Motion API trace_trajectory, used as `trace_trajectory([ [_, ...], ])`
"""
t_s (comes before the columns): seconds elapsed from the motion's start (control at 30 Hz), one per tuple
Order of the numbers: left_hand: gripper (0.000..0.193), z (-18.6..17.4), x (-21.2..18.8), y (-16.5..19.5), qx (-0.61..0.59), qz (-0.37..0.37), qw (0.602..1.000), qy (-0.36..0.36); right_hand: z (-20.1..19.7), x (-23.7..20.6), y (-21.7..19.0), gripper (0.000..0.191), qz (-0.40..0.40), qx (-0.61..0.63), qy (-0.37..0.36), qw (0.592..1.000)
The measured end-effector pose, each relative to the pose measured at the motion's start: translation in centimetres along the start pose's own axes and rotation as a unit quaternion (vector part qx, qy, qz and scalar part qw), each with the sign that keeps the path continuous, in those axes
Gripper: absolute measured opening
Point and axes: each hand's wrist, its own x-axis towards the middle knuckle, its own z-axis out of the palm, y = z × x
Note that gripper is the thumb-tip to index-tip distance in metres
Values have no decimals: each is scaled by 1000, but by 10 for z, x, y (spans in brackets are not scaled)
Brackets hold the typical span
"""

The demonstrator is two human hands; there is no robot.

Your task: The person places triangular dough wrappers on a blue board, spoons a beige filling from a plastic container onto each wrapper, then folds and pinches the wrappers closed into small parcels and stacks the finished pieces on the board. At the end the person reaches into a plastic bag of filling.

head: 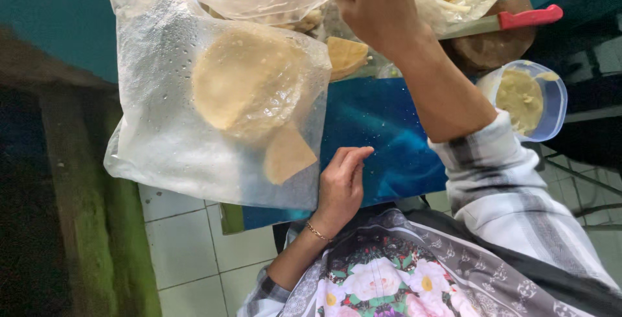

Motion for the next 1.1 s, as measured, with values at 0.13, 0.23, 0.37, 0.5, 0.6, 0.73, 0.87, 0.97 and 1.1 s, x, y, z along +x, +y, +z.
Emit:
trace_trajectory([
  [0.13, 28, 0, 0, 3, 12, 32, 999, 4, -4, -53, -11, 15, -28, 5, -109, 994],
  [0.23, 27, 0, 0, 2, 25, 41, 999, -9, 6, -75, -13, 34, -63, -9, -109, 992],
  [0.37, 28, -1, 0, 0, 16, 24, 1000, -5, 14, -83, 6, 8, 26, 45, -163, 985],
  [0.5, 28, -2, 3, 1, 12, -2, 1000, -9, 22, -92, 17, 20, 23, 89, -188, 978],
  [0.6, 31, -3, 11, 3, 5, -1, 1000, -9, 38, -100, 10, 12, -28, -17, -154, 988],
  [0.73, 25, 0, 21, 11, 6, 0, 1000, -3, 48, -93, 19, 3, 34, 27, -166, 985],
  [0.87, 35, 5, 41, 11, 227, 84, 970, 19, 50, -82, 26, 10, 36, 37, -160, 986],
  [0.97, 36, 10, 70, -8, 419, 67, 905, -15, 55, -82, 19, 20, 17, -8, -183, 983],
  [1.1, 42, 23, 97, -42, 555, 44, 830, -21, 68, -82, 25, 18, 38, 19, -176, 983],
])
